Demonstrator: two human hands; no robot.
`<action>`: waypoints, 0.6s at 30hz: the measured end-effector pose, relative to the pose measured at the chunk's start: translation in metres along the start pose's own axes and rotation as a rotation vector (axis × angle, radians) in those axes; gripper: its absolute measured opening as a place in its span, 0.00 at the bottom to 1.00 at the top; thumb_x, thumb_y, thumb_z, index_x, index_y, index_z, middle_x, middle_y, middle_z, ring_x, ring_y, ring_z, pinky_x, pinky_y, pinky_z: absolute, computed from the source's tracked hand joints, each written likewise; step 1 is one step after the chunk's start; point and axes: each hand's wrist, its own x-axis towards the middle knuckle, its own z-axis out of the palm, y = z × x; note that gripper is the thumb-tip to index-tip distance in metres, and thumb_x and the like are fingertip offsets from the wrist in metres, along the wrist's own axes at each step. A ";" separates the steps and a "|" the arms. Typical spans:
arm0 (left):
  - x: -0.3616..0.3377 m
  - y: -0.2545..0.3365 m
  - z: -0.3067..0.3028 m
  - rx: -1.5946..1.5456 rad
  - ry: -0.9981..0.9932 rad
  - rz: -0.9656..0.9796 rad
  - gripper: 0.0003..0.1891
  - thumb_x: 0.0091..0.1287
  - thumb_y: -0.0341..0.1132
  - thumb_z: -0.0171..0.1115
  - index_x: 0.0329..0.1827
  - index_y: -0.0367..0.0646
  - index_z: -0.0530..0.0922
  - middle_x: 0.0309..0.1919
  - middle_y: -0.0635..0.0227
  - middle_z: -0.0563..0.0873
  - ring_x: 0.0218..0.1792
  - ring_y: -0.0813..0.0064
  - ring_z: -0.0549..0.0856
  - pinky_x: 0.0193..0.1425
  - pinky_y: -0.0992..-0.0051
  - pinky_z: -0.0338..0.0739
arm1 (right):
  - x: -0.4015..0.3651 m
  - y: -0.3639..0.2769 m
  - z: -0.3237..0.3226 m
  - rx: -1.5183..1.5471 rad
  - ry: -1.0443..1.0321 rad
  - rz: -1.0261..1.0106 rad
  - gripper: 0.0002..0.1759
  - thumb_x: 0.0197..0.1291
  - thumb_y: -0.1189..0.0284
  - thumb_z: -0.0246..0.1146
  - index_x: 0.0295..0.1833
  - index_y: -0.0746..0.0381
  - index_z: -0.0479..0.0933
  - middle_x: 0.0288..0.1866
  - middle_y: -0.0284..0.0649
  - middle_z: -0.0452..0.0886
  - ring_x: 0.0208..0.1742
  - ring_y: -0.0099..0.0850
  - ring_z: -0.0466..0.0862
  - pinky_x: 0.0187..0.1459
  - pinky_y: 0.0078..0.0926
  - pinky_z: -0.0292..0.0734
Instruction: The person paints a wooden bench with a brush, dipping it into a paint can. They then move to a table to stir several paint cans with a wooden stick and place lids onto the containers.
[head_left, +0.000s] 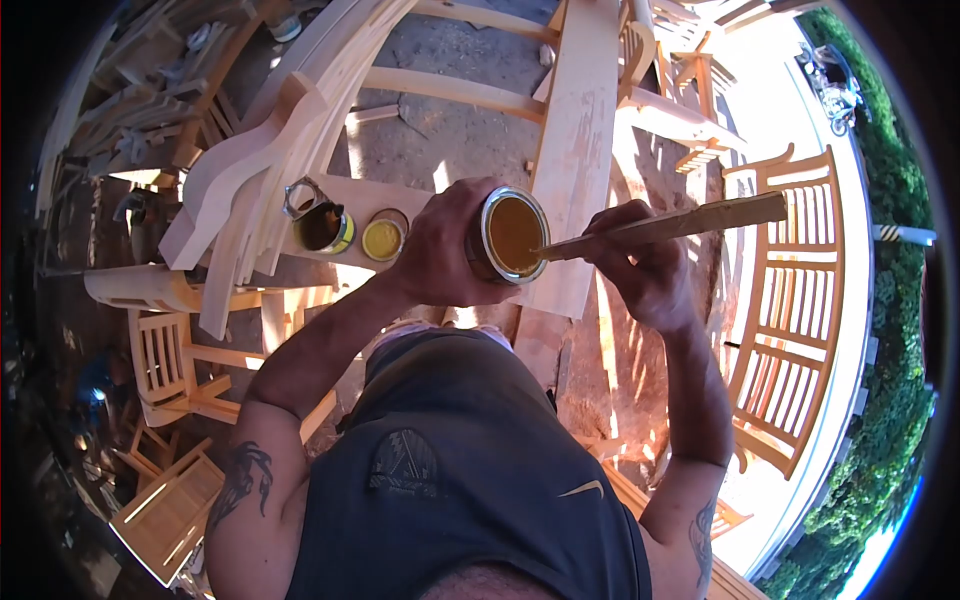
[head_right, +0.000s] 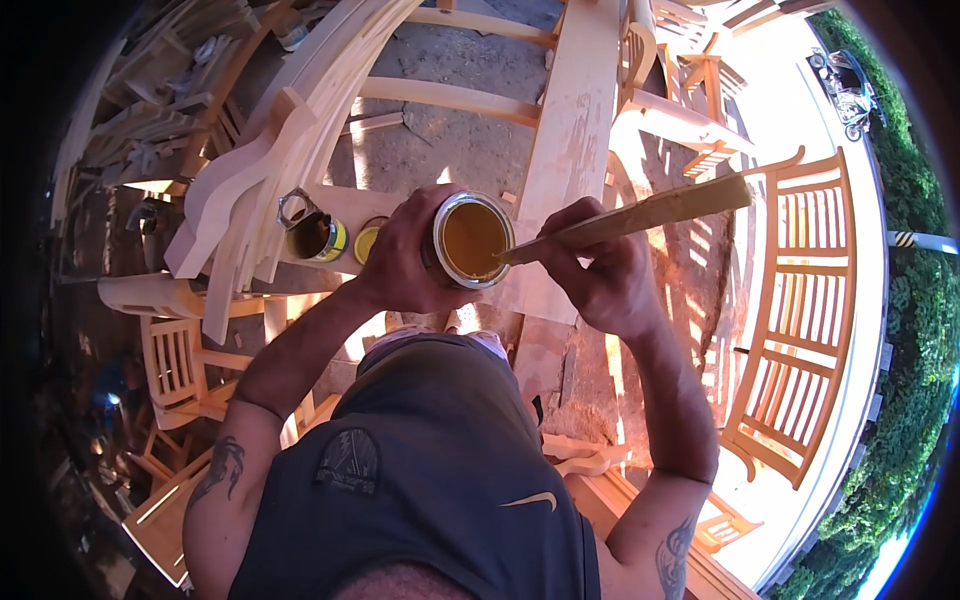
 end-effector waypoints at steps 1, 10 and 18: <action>0.001 0.001 0.002 0.015 0.020 -0.005 0.57 0.42 0.42 0.93 0.76 0.39 0.68 0.63 0.50 0.81 0.63 0.46 0.85 0.67 0.51 0.81 | -0.001 0.000 0.002 0.009 0.012 0.000 0.01 0.70 0.82 0.70 0.43 0.69 0.85 0.44 0.40 0.86 0.43 0.28 0.89 0.42 0.26 0.83; -0.003 -0.004 0.006 0.122 0.113 -0.026 0.56 0.43 0.45 0.91 0.76 0.37 0.68 0.63 0.47 0.82 0.62 0.44 0.85 0.67 0.48 0.80 | 0.000 -0.014 0.017 0.557 0.242 0.381 0.04 0.74 0.82 0.67 0.49 0.72 0.82 0.45 0.42 0.87 0.46 0.30 0.91 0.49 0.27 0.88; -0.009 -0.005 -0.006 -0.002 0.101 -0.095 0.58 0.44 0.44 0.93 0.78 0.36 0.66 0.64 0.51 0.82 0.65 0.52 0.86 0.69 0.56 0.83 | -0.011 -0.015 0.034 -0.171 0.007 -0.270 0.14 0.59 0.86 0.75 0.49 0.65 0.83 0.47 0.49 0.92 0.47 0.42 0.95 0.44 0.32 0.92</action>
